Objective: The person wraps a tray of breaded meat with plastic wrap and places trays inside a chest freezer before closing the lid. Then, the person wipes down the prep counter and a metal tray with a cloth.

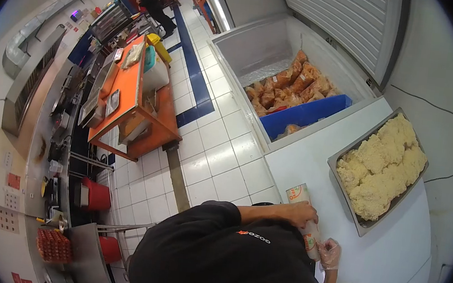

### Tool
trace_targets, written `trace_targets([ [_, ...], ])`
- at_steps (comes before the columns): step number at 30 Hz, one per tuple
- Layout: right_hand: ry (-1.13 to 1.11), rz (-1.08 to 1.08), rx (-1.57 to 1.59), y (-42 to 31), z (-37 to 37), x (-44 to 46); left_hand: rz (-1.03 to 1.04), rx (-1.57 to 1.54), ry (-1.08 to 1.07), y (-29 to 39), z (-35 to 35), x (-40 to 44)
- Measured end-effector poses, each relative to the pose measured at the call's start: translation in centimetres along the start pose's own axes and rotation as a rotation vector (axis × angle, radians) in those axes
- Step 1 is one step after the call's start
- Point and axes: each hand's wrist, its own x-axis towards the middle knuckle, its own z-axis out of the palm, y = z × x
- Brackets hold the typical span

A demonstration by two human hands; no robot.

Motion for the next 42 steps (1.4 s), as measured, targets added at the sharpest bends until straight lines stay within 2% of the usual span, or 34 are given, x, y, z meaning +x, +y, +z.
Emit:
trace_targets([
  [1,0.047,-0.134,-0.074,1.8,0.3,0.0,0.043,0.005,0.053,-0.2,0.5,0.0],
  [3,0.172,-0.221,-0.068,4.2,1.0,0.1,0.016,-0.016,0.029,0.3,-0.4,-0.1],
  [4,0.14,0.057,-0.006,4.9,1.4,-0.5,0.04,0.014,0.069,0.0,0.2,0.1],
  [5,0.136,0.111,-0.119,4.7,1.6,-0.6,0.07,0.019,0.089,-0.2,1.0,0.1],
  [6,0.079,0.228,-0.038,1.9,0.7,-0.4,0.009,-0.054,0.023,0.6,-0.1,0.1],
  [8,0.139,0.18,0.033,2.3,1.3,-0.2,0.045,-0.172,0.053,0.7,-0.5,0.1],
  [9,0.156,0.124,0.041,2.1,1.1,-0.2,-0.019,-0.125,-0.005,1.8,-1.9,0.1],
  [11,0.094,0.158,0.118,1.4,0.4,0.0,-0.105,-0.105,-0.069,1.8,-2.0,0.1],
  [13,0.128,0.129,0.202,1.2,0.4,-0.6,-0.114,-0.135,-0.109,3.0,-2.6,0.0],
  [16,0.077,0.243,0.246,-0.4,-0.4,-1.0,-0.151,-0.128,-0.1,3.4,-2.7,-0.2],
  [20,-0.011,0.26,0.158,0.2,-1.4,-1.0,-0.218,-0.079,-0.124,4.6,-3.3,0.2],
  [22,0.01,0.046,0.131,1.5,-1.8,-0.8,-0.199,-0.1,-0.127,3.6,-3.0,0.1],
  [23,0.014,0.056,0.132,2.2,-1.7,-0.6,-0.178,-0.122,-0.119,3.1,-2.7,0.1],
  [25,0.037,0.21,0.452,3.5,-1.5,-0.5,-0.166,-0.1,-0.123,3.2,-2.7,0.2],
  [26,0.041,0.216,0.45,4.1,-1.4,-0.3,-0.16,-0.072,-0.116,3.3,-2.8,0.3],
  [28,-0.027,0.419,0.832,4.9,-1.0,0.1,-0.16,-0.068,-0.13,3.4,-3.0,0.5],
  [32,-0.006,0.254,0.83,5.2,-1.1,-0.3,-0.208,-0.078,-0.169,3.7,-3.5,0.8],
  [34,-0.175,0.144,0.346,4.2,-2.7,-0.7,-0.176,-0.112,-0.136,3.3,-3.1,0.7],
  [37,-0.226,0.138,0.263,4.8,-3.1,-0.5,-0.14,-0.133,-0.125,3.1,-3.3,0.7],
  [42,-0.175,0.169,0.219,4.1,-3.7,-0.4,-0.139,-0.167,-0.131,3.4,-3.6,1.1],
])
